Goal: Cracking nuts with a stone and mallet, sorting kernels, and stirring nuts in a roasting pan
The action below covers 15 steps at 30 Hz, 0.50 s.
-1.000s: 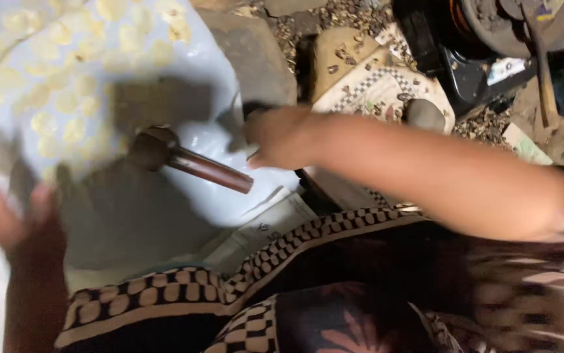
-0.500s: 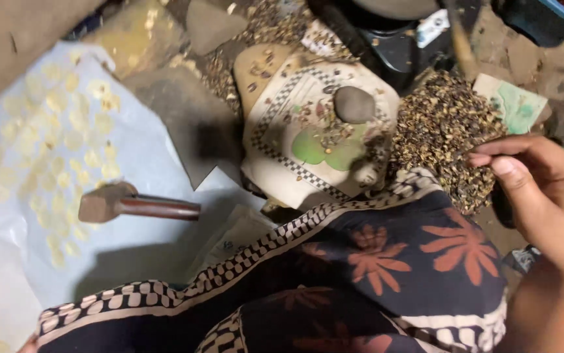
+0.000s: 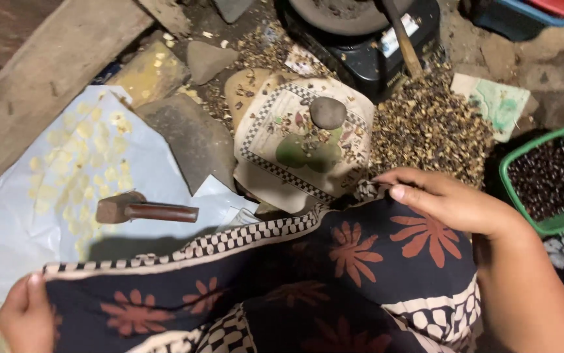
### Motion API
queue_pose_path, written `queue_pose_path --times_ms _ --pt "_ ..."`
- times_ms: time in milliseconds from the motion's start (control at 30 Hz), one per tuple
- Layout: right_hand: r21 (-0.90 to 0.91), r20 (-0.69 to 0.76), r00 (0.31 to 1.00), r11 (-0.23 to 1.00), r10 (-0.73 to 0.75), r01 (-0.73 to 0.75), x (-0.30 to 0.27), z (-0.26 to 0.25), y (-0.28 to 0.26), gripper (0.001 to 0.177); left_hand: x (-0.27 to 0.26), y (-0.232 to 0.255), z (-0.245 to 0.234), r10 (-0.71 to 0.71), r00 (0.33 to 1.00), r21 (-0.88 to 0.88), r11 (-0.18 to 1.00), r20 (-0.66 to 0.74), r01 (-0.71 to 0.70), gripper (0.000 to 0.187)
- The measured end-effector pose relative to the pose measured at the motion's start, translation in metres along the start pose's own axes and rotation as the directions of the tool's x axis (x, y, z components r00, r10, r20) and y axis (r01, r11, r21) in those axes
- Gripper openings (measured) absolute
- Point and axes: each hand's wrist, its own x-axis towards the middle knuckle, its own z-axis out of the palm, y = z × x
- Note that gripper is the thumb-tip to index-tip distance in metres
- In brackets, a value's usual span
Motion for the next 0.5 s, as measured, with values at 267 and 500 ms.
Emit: queue_pose_path --times_ms 267,500 --pt "-0.106 -0.435 0.780 0.886 -0.449 0.451 0.019 0.013 0.015 0.009 0.068 0.012 0.017 0.456 0.890 0.427 0.809 -0.023 -0.404 0.035" --pt "-0.817 -0.576 0.148 0.574 -0.804 -0.058 0.062 -0.055 0.079 0.024 0.091 0.068 0.029 0.275 0.954 0.222 0.929 0.122 -0.297 0.027"
